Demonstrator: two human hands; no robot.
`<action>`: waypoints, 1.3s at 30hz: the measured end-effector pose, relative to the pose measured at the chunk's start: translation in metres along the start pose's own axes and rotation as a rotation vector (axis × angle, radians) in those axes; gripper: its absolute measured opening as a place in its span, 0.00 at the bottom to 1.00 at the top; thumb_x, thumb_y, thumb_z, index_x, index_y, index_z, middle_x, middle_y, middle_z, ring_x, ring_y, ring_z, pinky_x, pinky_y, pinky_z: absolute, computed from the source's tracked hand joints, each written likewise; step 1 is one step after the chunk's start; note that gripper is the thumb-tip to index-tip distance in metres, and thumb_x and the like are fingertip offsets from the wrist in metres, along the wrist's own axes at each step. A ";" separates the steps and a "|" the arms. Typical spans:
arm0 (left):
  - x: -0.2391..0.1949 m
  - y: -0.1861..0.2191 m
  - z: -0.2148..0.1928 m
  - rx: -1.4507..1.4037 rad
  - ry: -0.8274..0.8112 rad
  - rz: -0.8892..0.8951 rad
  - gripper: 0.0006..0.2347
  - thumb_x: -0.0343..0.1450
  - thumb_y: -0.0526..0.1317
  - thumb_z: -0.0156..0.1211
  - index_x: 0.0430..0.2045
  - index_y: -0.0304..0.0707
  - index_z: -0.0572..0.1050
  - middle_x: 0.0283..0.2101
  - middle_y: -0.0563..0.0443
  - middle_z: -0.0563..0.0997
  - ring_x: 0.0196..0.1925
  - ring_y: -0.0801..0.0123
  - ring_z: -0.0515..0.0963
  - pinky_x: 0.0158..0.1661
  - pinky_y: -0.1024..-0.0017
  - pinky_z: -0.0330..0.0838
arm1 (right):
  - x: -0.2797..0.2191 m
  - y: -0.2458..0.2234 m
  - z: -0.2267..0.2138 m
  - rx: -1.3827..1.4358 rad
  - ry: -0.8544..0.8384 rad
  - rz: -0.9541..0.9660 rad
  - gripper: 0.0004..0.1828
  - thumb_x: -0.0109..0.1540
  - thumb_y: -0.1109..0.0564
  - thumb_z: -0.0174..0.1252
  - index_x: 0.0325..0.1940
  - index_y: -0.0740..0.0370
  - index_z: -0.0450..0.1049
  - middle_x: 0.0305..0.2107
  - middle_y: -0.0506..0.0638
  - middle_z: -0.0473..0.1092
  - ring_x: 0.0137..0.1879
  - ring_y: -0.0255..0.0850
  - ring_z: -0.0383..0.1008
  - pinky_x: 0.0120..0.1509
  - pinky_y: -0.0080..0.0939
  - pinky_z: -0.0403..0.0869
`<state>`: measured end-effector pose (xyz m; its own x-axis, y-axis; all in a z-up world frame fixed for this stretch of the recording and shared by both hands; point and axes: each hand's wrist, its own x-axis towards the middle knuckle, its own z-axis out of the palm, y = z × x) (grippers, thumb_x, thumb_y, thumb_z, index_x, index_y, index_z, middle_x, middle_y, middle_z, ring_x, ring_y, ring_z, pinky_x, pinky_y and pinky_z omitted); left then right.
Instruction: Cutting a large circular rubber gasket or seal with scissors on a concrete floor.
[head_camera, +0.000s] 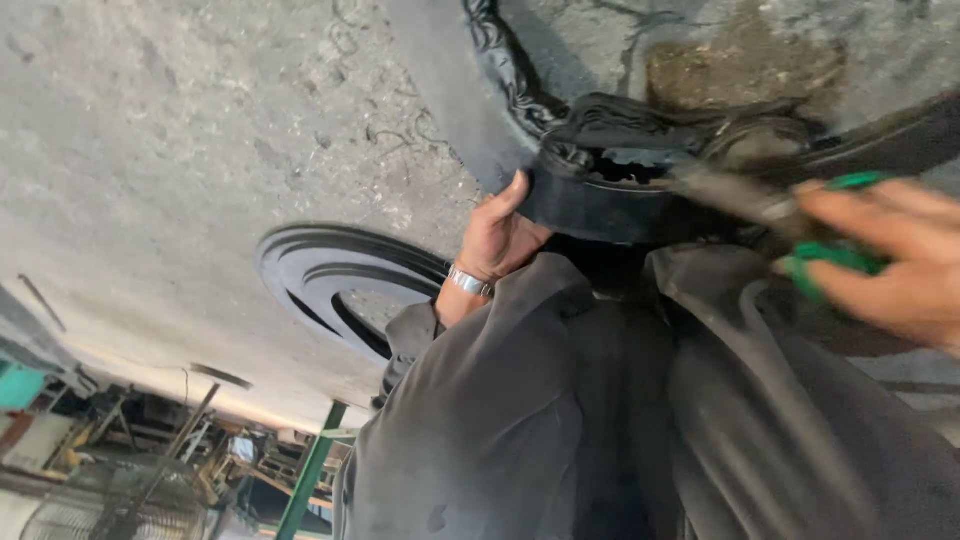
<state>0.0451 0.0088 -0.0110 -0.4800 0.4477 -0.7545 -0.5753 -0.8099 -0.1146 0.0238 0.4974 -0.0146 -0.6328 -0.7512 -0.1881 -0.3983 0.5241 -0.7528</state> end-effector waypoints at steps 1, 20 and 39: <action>-0.001 0.000 0.006 0.026 0.034 0.041 0.20 0.81 0.43 0.53 0.64 0.26 0.68 0.67 0.37 0.74 0.71 0.49 0.71 0.72 0.47 0.60 | 0.036 -0.030 -0.008 -0.028 -0.028 -0.054 0.16 0.65 0.43 0.61 0.53 0.49 0.77 0.55 0.58 0.76 0.53 0.49 0.77 0.49 0.43 0.79; -0.001 -0.004 -0.006 0.158 0.145 0.138 0.14 0.77 0.29 0.59 0.57 0.30 0.72 0.59 0.41 0.78 0.63 0.56 0.77 0.64 0.51 0.70 | 0.130 -0.087 0.002 -0.324 -0.353 -0.086 0.07 0.60 0.45 0.62 0.41 0.32 0.82 0.60 0.38 0.77 0.42 0.32 0.76 0.33 0.29 0.75; 0.011 -0.023 -0.009 0.224 0.066 0.090 0.15 0.80 0.32 0.57 0.61 0.25 0.70 0.62 0.37 0.77 0.65 0.54 0.77 0.67 0.52 0.70 | 0.186 -0.132 -0.003 -0.163 -0.147 -0.018 0.06 0.60 0.52 0.65 0.39 0.48 0.84 0.56 0.52 0.76 0.40 0.40 0.77 0.34 0.36 0.78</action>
<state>0.0588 0.0288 -0.0222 -0.4955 0.3462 -0.7966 -0.6687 -0.7374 0.0955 -0.0439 0.2896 0.0513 -0.5255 -0.8052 -0.2748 -0.5181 0.5590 -0.6473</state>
